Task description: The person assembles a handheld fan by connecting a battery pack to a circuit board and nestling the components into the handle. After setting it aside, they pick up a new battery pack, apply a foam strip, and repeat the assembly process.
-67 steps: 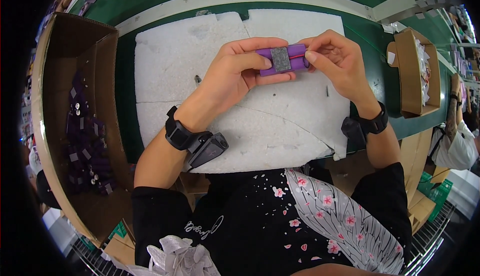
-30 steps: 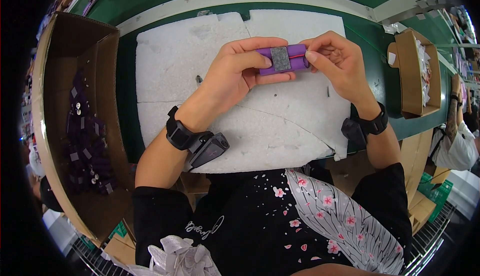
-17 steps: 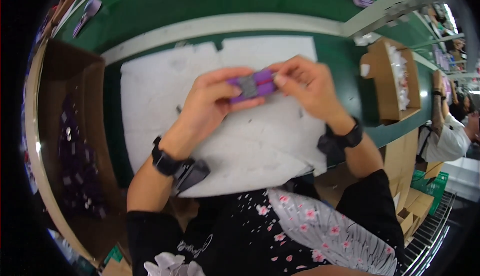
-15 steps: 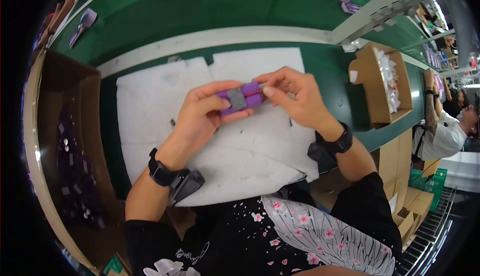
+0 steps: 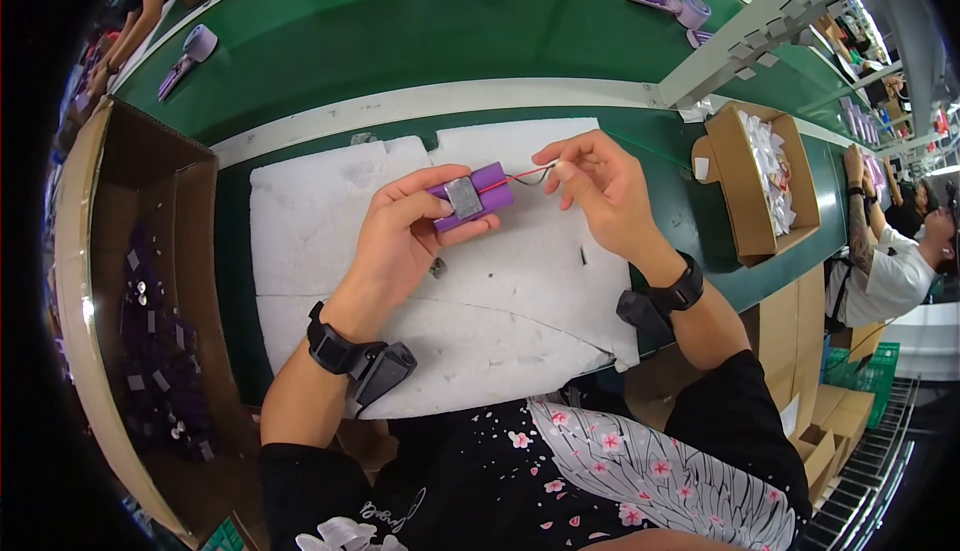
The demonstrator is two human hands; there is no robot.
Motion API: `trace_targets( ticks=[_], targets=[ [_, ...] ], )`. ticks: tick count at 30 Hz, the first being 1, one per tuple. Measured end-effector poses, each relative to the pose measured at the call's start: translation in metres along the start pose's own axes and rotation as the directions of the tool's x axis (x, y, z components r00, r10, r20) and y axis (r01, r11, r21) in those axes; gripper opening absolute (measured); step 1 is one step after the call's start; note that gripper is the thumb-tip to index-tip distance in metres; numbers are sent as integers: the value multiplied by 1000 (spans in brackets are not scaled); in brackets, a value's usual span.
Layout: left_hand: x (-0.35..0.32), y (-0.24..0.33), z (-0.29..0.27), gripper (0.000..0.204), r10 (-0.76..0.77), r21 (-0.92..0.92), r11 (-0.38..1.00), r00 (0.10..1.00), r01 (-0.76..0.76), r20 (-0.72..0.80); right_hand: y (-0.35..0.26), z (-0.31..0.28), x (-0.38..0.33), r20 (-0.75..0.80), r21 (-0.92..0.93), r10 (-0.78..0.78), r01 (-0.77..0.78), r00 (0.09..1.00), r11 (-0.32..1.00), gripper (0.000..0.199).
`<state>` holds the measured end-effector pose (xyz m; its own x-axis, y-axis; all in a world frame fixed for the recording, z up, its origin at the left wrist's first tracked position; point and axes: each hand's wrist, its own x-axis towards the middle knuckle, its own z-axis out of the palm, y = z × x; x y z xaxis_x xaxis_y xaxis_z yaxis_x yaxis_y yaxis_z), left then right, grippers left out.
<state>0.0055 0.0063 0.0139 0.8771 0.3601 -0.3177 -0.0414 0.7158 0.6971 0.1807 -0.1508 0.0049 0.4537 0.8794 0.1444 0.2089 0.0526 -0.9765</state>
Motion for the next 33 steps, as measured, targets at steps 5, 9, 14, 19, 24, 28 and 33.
trace_targets(
  ticks=[5, 9, 14, 19, 24, 28, 33],
  targets=[
    [2, 4, -3, 40, 9, -15, 1000, 1000, -9, -12, 2, 1, 2, -43, 52, -5, 7, 999, 999, 9],
    [2, 5, -6, 39, 4, -18, 1000, 1000, -4, -11, 5, 4, 2, -52, 44, 11, -8, 999, 999, 9],
    [-1, 6, -8, 39, -2, 3, 1000, 1000, 2, -5, 5, 6, 2, -58, 57, 4, -1, 998, 998, 10],
    [-2, 7, -11, 40, -4, 9, 1000, 1000, 5, -8, 6, 10, 3, -66, 5, -11, 11, 998, 1000, 10],
    [-1, 8, -11, 39, -23, 71, 997, 1000, 23, 3, 7, 12, 3, -66, -60, -18, 14, 998, 998, 10],
    [-5, 8, -13, 38, -20, 103, 994, 1000, 21, -16, 6, 14, 5, -64, -78, -52, 47, 997, 996, 9],
    [0, 6, -10, 39, -24, 44, 999, 999, 25, -27, 7, 8, 4, -74, -52, -77, 73, 994, 996, 10]
  ],
)
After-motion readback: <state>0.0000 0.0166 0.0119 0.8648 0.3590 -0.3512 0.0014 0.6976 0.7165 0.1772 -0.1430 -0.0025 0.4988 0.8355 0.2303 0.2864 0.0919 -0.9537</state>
